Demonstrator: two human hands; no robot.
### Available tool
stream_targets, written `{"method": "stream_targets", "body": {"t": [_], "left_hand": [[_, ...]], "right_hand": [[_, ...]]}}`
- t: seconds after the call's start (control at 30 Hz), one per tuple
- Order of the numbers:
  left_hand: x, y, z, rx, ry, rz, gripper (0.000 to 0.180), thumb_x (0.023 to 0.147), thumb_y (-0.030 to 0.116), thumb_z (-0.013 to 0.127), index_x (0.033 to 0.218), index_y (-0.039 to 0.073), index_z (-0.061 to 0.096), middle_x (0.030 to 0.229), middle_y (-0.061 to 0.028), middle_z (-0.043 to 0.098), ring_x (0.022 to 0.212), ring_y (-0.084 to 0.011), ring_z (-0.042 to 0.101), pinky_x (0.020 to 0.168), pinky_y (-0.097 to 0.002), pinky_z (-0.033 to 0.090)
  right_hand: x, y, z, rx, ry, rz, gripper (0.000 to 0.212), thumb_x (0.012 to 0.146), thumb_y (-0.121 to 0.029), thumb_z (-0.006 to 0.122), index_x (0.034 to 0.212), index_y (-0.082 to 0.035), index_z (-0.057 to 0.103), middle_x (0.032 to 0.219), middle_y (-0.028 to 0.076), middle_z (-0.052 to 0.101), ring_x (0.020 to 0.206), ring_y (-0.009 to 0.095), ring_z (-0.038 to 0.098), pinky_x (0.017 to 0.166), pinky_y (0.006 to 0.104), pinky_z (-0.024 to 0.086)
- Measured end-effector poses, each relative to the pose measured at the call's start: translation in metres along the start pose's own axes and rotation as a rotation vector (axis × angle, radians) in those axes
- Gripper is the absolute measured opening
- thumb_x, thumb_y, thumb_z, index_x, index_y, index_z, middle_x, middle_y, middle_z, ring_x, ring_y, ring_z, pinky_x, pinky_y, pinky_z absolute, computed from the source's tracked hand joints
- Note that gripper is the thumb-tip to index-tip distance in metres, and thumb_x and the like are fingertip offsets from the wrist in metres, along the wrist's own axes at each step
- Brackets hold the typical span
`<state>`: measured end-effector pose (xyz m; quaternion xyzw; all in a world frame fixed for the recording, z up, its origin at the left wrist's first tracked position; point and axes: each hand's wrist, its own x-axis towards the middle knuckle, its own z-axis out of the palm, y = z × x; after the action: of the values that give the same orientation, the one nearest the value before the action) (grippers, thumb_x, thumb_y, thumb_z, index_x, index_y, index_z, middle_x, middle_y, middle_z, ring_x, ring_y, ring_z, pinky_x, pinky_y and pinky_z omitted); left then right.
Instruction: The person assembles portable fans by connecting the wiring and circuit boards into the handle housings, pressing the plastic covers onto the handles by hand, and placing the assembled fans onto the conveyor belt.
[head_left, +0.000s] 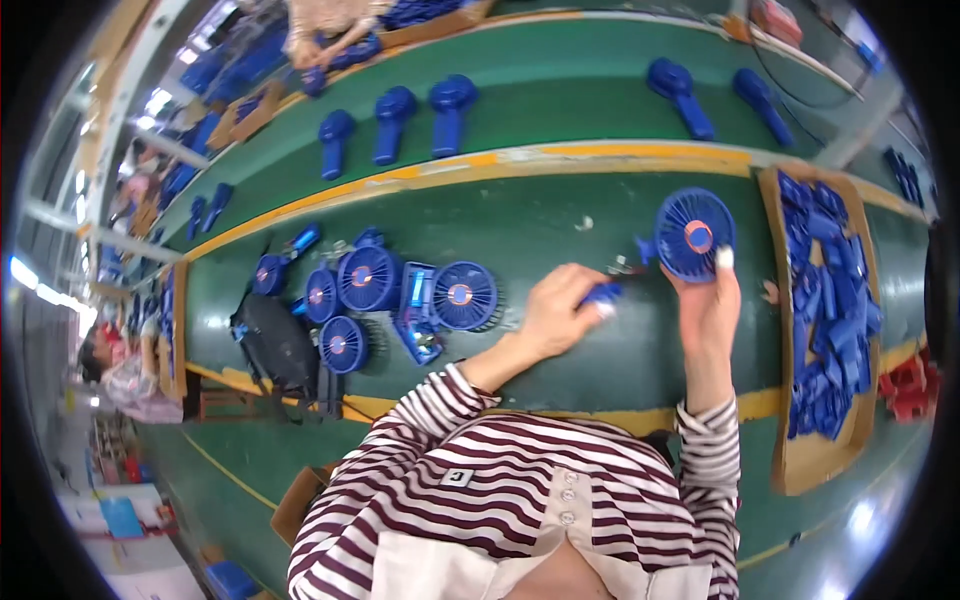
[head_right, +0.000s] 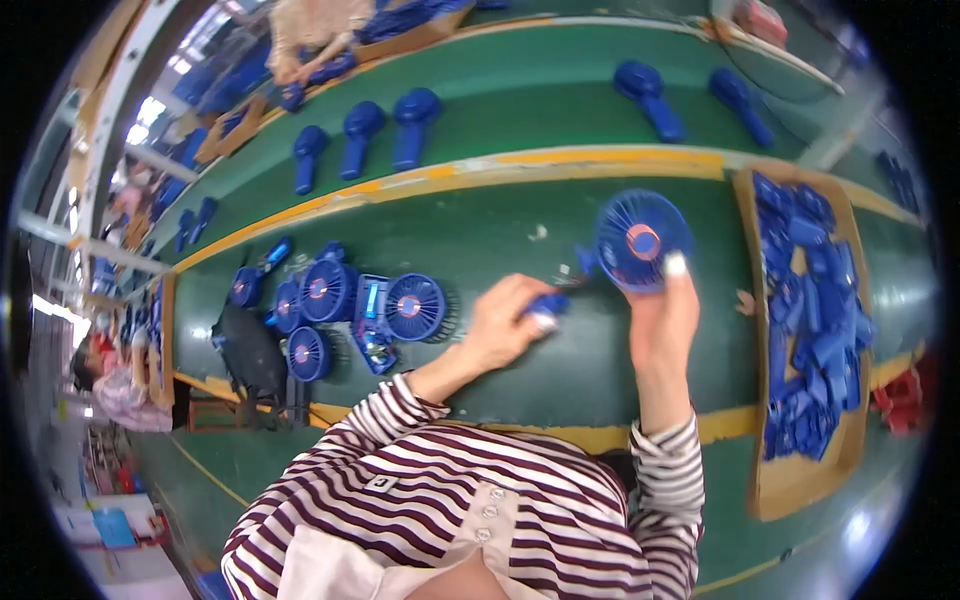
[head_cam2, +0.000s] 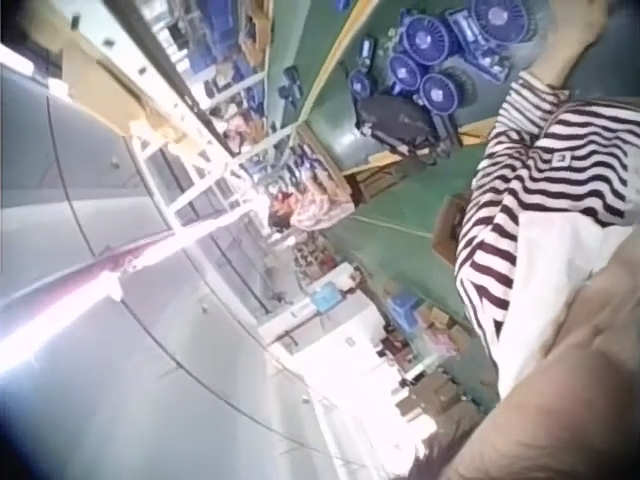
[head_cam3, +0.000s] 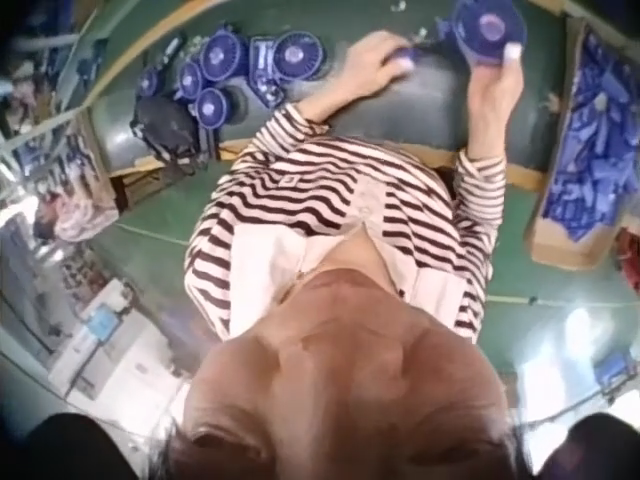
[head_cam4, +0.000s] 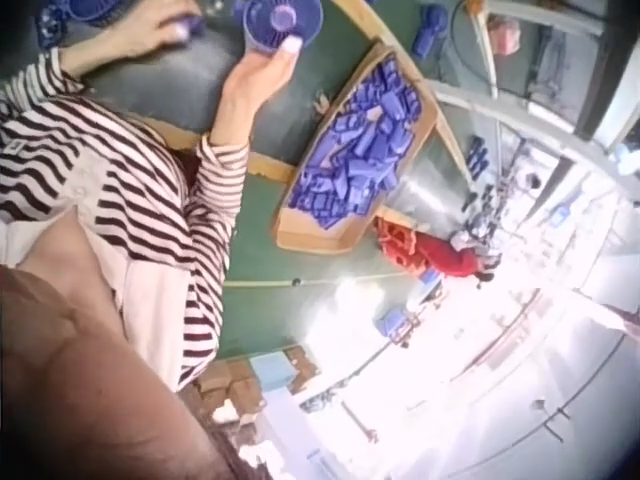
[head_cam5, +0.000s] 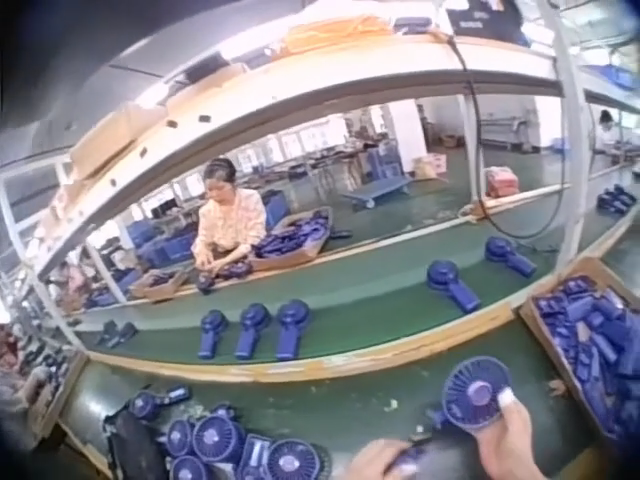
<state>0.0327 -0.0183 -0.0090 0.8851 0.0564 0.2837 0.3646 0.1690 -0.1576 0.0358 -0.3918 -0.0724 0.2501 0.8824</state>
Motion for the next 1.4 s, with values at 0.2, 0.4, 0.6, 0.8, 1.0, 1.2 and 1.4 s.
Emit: {"method": "stream_targets", "body": {"t": [0.2,0.4,0.6,0.8,1.0,1.2,1.4], "left_hand": [[0.006,0.009,-0.025,-1.441,-0.094,-1.023,0.056,0.088,0.05,0.038,0.105,-0.002,0.048,0.083,-0.0117,0.058,0.069,-0.0268,0.06,0.069,-0.0411,0.051],[0.007,0.009,-0.019,-1.249,-0.042,-1.115,0.03,0.081,0.017,0.06,0.101,-0.003,0.052,0.09,-0.0172,0.06,0.077,-0.0279,0.063,0.067,-0.0371,0.054],[0.004,0.005,-0.019,-1.155,-0.072,-1.04,0.032,0.078,0.007,0.059,0.107,-0.002,0.048,0.084,-0.0167,0.061,0.067,-0.0252,0.063,0.06,-0.033,0.053],[0.007,0.025,-0.023,-1.057,-0.232,-0.944,0.029,0.076,0.002,0.062,0.103,0.001,0.051,0.082,-0.01,0.062,0.065,-0.0156,0.061,0.056,-0.0262,0.051],[-0.001,0.021,-0.021,-1.0,-0.266,-0.851,0.023,0.077,0.006,0.063,0.098,0.001,0.054,0.081,-0.0079,0.062,0.069,-0.0124,0.06,0.057,-0.0249,0.05],[0.002,0.023,-0.013,-0.733,-0.177,-0.734,0.026,0.085,0.022,0.057,0.095,-0.002,0.056,0.074,-0.0094,0.062,0.059,-0.0131,0.059,0.054,-0.0226,0.049],[0.007,0.022,-0.028,-1.109,-0.119,-0.953,0.022,0.087,0.02,0.053,0.089,-0.001,0.055,0.07,-0.0128,0.061,0.052,-0.0172,0.059,0.047,-0.0267,0.05]], "right_hand": [[0.031,0.003,-0.008,0.01,-0.011,0.043,0.035,0.085,-0.022,0.055,0.111,0.0,0.048,0.107,0.011,0.056,0.094,0.022,0.058,0.081,0.0423,0.048],[0.012,-0.011,0.002,0.022,-0.057,0.106,0.032,0.086,-0.024,0.053,0.107,0.0,0.052,0.103,0.009,0.057,0.092,0.018,0.058,0.08,0.0383,0.048],[0.003,-0.009,0.005,-0.105,-0.114,0.198,0.034,0.086,-0.023,0.054,0.11,0.002,0.05,0.099,0.008,0.059,0.086,0.015,0.058,0.075,0.0325,0.05],[0.013,0.02,0.01,-0.447,-0.166,0.236,0.035,0.083,-0.022,0.058,0.108,0.003,0.053,0.092,0.006,0.06,0.079,0.01,0.057,0.067,0.0245,0.047],[0.015,0.03,0.008,-0.427,-0.194,0.292,0.035,0.083,-0.023,0.058,0.107,0.003,0.054,0.09,0.006,0.06,0.077,0.01,0.057,0.065,0.023,0.047],[0.015,0.038,0.003,-0.347,-0.163,0.317,0.032,0.084,-0.022,0.057,0.105,0.002,0.054,0.087,0.005,0.06,0.073,0.01,0.058,0.065,0.0224,0.047],[0.015,0.047,-0.01,-0.162,-0.157,0.332,0.031,0.089,-0.026,0.047,0.103,0.001,0.054,0.088,0.008,0.06,0.075,0.016,0.059,0.071,0.0291,0.048]]}}
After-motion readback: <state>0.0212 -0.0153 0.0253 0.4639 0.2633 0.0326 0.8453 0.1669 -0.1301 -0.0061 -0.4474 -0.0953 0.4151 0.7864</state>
